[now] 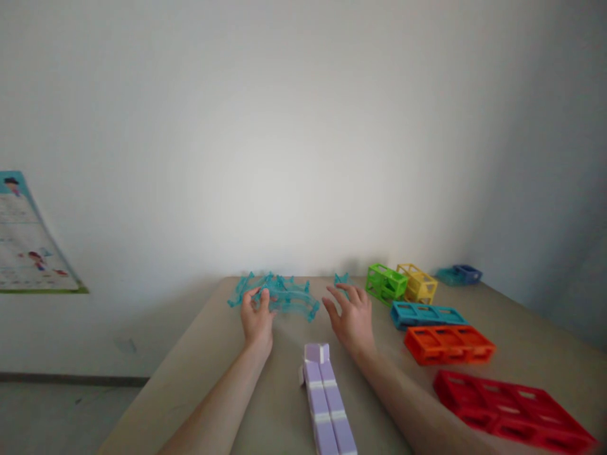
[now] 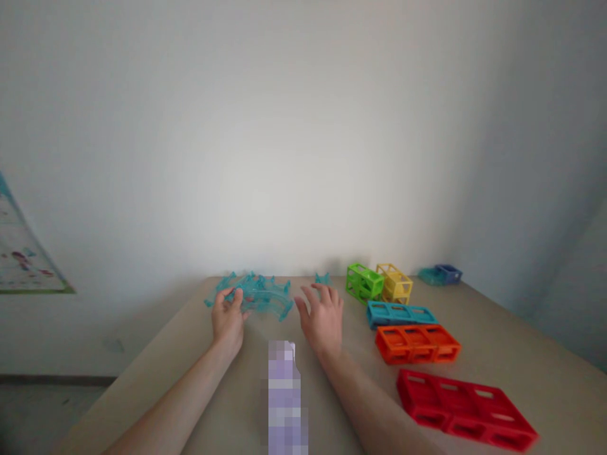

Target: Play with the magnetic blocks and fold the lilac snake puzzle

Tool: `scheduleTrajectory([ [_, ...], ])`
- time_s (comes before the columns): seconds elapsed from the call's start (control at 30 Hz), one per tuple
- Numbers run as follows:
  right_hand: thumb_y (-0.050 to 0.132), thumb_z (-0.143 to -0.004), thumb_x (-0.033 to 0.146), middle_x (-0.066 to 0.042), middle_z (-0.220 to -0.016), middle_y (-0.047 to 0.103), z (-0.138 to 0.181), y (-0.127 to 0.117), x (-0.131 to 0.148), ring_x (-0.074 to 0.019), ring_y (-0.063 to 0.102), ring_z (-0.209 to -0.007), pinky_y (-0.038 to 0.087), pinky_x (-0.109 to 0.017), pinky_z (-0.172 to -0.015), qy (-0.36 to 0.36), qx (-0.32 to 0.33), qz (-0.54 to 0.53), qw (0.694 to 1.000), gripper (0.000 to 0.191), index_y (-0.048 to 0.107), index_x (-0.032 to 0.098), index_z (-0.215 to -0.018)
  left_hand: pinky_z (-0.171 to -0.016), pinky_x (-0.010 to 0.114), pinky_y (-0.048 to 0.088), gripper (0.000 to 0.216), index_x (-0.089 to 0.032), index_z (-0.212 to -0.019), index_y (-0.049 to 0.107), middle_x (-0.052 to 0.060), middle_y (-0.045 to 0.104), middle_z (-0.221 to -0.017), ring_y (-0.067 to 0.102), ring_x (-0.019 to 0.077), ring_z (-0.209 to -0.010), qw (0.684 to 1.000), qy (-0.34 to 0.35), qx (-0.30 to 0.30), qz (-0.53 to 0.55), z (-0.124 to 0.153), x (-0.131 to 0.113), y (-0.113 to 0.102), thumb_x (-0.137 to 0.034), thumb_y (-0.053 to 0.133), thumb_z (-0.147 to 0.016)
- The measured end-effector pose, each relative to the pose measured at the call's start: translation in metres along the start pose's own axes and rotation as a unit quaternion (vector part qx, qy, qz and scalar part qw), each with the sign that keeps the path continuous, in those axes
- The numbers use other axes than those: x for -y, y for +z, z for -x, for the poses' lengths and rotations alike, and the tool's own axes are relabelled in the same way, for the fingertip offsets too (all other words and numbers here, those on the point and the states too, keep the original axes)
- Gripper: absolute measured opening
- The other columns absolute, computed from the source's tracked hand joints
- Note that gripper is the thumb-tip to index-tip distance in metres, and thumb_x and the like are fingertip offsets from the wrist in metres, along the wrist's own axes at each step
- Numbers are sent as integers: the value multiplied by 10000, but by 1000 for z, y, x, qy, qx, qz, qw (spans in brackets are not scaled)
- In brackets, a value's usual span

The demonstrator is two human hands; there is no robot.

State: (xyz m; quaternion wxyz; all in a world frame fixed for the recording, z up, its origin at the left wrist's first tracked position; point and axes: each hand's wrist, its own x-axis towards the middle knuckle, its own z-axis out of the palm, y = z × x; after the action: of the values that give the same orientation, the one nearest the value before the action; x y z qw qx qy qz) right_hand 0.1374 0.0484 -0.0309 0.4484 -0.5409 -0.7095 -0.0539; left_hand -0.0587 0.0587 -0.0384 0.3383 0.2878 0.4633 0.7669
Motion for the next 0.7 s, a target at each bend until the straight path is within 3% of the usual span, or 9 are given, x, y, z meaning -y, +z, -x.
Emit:
scheduleTrajectory([
  [0.1, 585, -852, 288, -159, -1258, 556, -3, -3, -10, -338, 454, -1144, 353, -455, -903, 52, 60, 177, 981, 357, 622, 222, -1201, -545, 227, 479, 274, -262, -943, 516, -20, 588, -789, 618, 122, -628, 1000, -2, -7, 1, -1, 2, -1, -413, 650, -758],
  [0.2, 527, -855, 180, -166, -1147, 611, -3, -5, -17, -315, 528, -1015, 389, -397, -783, 73, 122, 224, 964, 297, 670, 217, -1112, -556, 237, 489, 272, -263, -943, 504, -19, 595, -796, 625, 124, -628, 1000, -11, -2, 8, -1, 4, 0, -406, 649, -762],
  [0.4, 434, -810, 41, -190, -1056, 616, 2, -13, -13, -308, 557, -907, 387, -389, -704, 98, 121, 243, 957, 368, 718, 188, -992, -580, 238, 498, 328, -253, -939, 498, -14, 616, -798, 630, 118, -630, 999, -30, 24, 28, 1, 3, 2, -424, 683, -730],
  [0.53, 469, -798, 72, -198, -1056, 607, 2, -17, -10, -343, 531, -983, 344, -524, -860, 122, 92, 255, 955, 327, 726, 172, -974, -606, 257, 514, 337, -246, -942, 504, -11, 613, -815, 634, 117, -651, 998, -38, 40, 31, 3, 2, 3, -439, 680, -730],
  [0.63, 500, -842, 186, -178, -1164, 571, 0, -17, -5, -354, 470, -1118, 251, -587, -992, 89, 18, 176, 980, 286, 690, 171, -1056, -630, 296, 530, 341, -249, -976, 504, 0, 611, -841, 641, 128, -680, 998, -44, 41, 22, 2, 5, 3, -450, 659, -749],
  [0.7, 461, -901, 269, -148, -1217, 542, 0, -15, 0, -281, 511, -1092, 357, -485, -983, 24, 15, 17, 999, 351, 589, 182, -1215, -645, 314, 537, 338, -255, -990, 491, 3, 606, -866, 643, 131, -695, 998, -42, 37, 31, 2, 8, 3, -446, 649, -760],
])
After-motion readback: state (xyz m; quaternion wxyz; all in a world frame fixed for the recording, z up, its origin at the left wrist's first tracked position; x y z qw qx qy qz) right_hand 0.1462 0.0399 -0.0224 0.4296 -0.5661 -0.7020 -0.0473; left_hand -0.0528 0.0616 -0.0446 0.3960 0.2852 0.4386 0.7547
